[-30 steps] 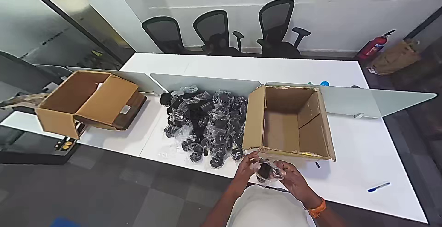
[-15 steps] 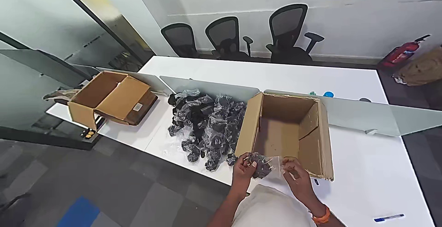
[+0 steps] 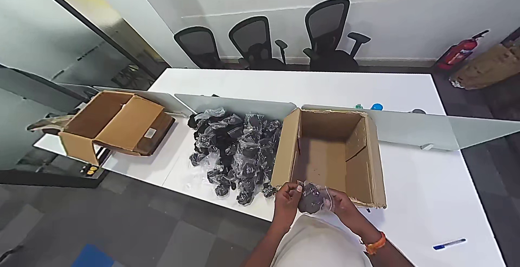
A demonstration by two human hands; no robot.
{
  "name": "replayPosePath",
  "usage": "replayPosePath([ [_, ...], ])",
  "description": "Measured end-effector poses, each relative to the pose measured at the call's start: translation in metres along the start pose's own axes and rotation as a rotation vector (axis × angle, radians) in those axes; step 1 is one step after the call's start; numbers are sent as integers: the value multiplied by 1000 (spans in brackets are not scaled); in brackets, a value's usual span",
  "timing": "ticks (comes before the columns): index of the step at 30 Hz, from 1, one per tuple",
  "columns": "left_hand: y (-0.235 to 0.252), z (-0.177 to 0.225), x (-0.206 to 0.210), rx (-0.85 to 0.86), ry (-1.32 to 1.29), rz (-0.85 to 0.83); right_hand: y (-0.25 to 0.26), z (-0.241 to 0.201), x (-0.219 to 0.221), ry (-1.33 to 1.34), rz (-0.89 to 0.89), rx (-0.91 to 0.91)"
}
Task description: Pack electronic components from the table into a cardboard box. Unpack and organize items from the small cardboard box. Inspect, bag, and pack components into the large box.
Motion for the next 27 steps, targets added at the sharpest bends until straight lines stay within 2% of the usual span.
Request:
replayPosePath([
  [6, 2, -5, -9, -22, -77, 110, 9, 13, 4, 26, 74, 100],
  [12, 5, -6, -8, 30, -185, 180, 8, 25, 10, 38, 148, 125],
  [16, 4, 2, 4, 82, -195, 107, 2, 27, 25, 316, 47, 223],
  [19, 1, 18, 22, 158, -156, 1, -5, 34, 31, 493, 72, 282],
  [22, -5, 38, 35, 264, -133, -48, -9, 38, 30, 549, 123, 286],
  [27, -5, 51, 39, 299, -206, -10, -9, 29, 12, 511, 253, 194],
])
Point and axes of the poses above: each hand's wrist, its own y-axis towards the middle knuckle, its own x-axis out of the palm, z = x × y, the point moved 10 cm from there along y, towards the middle knuckle, and after that the axes turned 6 degrees about -x, right-handed, at the moved point
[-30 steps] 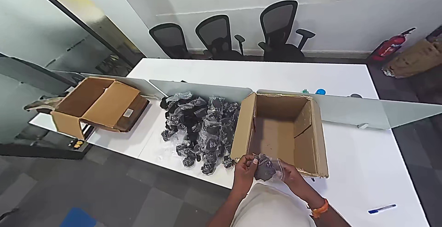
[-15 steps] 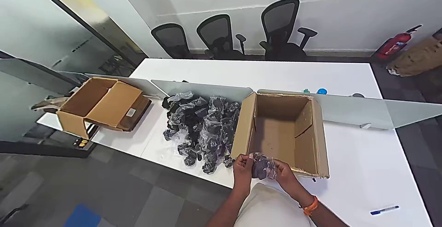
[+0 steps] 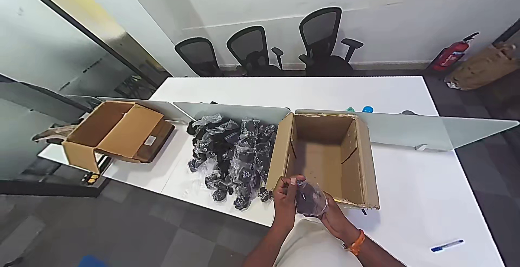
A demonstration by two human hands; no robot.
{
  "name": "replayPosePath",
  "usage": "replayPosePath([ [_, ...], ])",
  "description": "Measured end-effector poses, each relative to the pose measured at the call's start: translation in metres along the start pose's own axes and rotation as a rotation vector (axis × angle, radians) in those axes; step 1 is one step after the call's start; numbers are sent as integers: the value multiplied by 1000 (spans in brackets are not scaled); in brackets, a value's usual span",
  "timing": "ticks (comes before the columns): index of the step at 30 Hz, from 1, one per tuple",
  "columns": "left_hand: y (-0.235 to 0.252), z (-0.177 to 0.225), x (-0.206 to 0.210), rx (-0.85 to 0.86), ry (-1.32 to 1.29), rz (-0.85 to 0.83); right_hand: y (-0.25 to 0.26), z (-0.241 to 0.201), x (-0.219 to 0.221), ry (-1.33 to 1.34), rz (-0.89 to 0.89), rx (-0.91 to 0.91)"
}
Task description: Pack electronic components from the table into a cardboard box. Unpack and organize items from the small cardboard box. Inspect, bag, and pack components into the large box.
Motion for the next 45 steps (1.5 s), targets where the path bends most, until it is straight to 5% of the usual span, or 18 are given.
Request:
replayPosePath([
  [11, 3, 4, 11, 97, -83, -81, 13, -10, -24, 354, 246, -98],
  [21, 3, 3, 11, 46, -105, -60, 29, -4, -24, 553, 297, -82],
  [29, 22, 32, 26, -13, 103, -76, 29, 8, -31, 551, 374, -47],
  [39, 37, 27, -1, -74, -97, -4, 36, -12, -49, 676, 281, -116],
  [45, 35, -40, -33, -371, -560, 170, 27, -38, -29, 637, -210, -78],
])
Point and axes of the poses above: each hand's wrist, its own y-axis towards the middle knuckle, its own x-axis out of the palm, z = x × y, the point moved 10 cm from there along y, towards the middle knuckle, and after that the axes turned 6 degrees about -x, right-handed, at the moved point
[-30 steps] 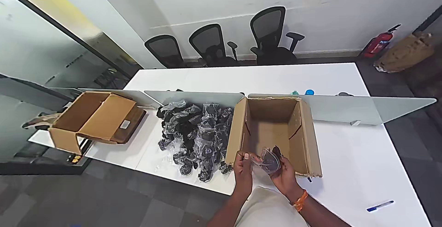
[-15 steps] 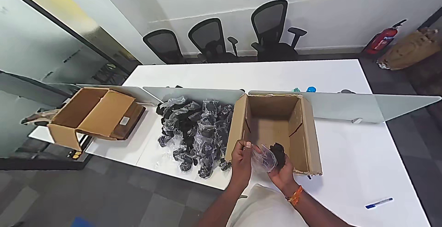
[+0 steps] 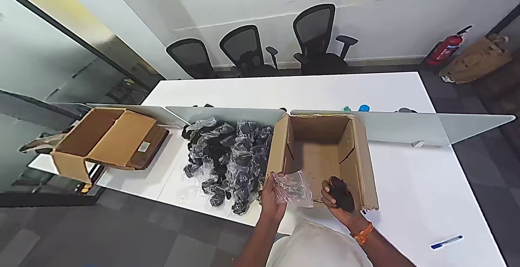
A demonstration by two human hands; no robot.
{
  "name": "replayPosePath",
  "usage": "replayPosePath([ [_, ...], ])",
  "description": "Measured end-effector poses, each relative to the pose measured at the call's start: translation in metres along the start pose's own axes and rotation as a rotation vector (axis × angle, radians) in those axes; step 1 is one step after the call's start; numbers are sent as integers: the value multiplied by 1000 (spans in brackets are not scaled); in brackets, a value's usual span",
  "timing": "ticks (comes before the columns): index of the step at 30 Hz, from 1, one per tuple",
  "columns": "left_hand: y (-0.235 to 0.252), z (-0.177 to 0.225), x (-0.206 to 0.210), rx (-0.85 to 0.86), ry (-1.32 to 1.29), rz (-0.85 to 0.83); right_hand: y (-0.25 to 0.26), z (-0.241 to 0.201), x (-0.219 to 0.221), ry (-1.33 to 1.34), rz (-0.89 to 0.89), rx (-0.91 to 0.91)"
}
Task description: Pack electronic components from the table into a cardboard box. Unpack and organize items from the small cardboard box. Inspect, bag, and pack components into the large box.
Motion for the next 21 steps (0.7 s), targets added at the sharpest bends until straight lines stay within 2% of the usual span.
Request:
replayPosePath([
  [2, 1, -9, -7, -40, -43, 7, -13, -2, -1, -156, -29, 71],
  [4, 2, -14, -11, -59, -36, 30, -26, -10, -6, -427, 56, 42],
  [5, 4, -17, -12, -76, -27, 41, -29, -11, 1, -543, 38, 31],
  [8, 6, -29, -9, -155, -17, 47, -34, -4, 28, -725, -139, 92],
  [11, 9, -38, -4, -198, -42, 6, -36, 2, 43, -855, -232, 128],
  [17, 9, -60, -1, -308, 22, -9, -31, 2, 59, -1454, -380, -39],
  [19, 7, -67, -3, -354, 102, 27, -27, 1, 59, -1630, -407, -120],
  [21, 7, -64, -9, -318, 284, 76, -24, -2, 58, -1677, -395, -191],
])
Point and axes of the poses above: each hand's wrist, its own y-axis towards the middle knuckle, its own x-axis out of the palm, z = x × y, the point moved 10 cm from there along y, towards the middle knuckle, and after that the axes turned 6 degrees about -x, right-handed, at the moved point
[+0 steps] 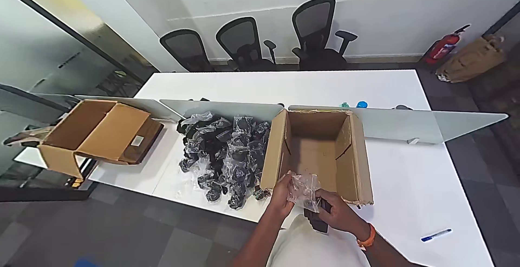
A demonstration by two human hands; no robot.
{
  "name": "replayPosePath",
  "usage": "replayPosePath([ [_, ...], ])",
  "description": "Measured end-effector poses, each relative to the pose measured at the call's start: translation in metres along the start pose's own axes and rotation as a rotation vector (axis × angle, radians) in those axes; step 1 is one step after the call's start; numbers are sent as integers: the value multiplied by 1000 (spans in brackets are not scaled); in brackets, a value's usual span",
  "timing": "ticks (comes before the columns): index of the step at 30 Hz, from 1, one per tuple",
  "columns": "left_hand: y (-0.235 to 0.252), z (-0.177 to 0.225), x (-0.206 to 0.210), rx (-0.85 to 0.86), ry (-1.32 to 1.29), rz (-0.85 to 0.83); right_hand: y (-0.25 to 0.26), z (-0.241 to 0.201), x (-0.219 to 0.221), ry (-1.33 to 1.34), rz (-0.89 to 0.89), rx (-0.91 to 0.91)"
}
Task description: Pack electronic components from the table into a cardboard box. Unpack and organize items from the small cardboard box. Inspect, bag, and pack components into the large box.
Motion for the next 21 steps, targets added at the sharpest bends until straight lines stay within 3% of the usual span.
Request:
replayPosePath([
  [2, -7, 23, -8, 219, 294, 85, 0, 3, -5, 13, 49, 9],
  [4, -27, 55, -6, 568, 593, 113, -2, 6, -10, 18, 92, 31],
  [7, -69, 75, 21, 907, 958, -82, -2, 10, -16, -47, 116, 93],
  [9, -87, 63, 40, 961, 1138, -218, -1, 14, -12, -85, 89, 124],
  [12, -88, 38, 54, 1004, 1288, -287, 4, 12, -2, -125, 44, 102],
  [21, -73, 39, 34, 966, 1076, -124, 2, 9, 9, 1, 29, 110],
])
Point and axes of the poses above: each hand's wrist, its own y-axis towards the middle knuckle, its own x-axis out of the palm, z = x × y, the point moved 10 cm from there along y, towards the middle knuckle, and after that the axes turned 6 degrees about -x, right-handed, at the moved point
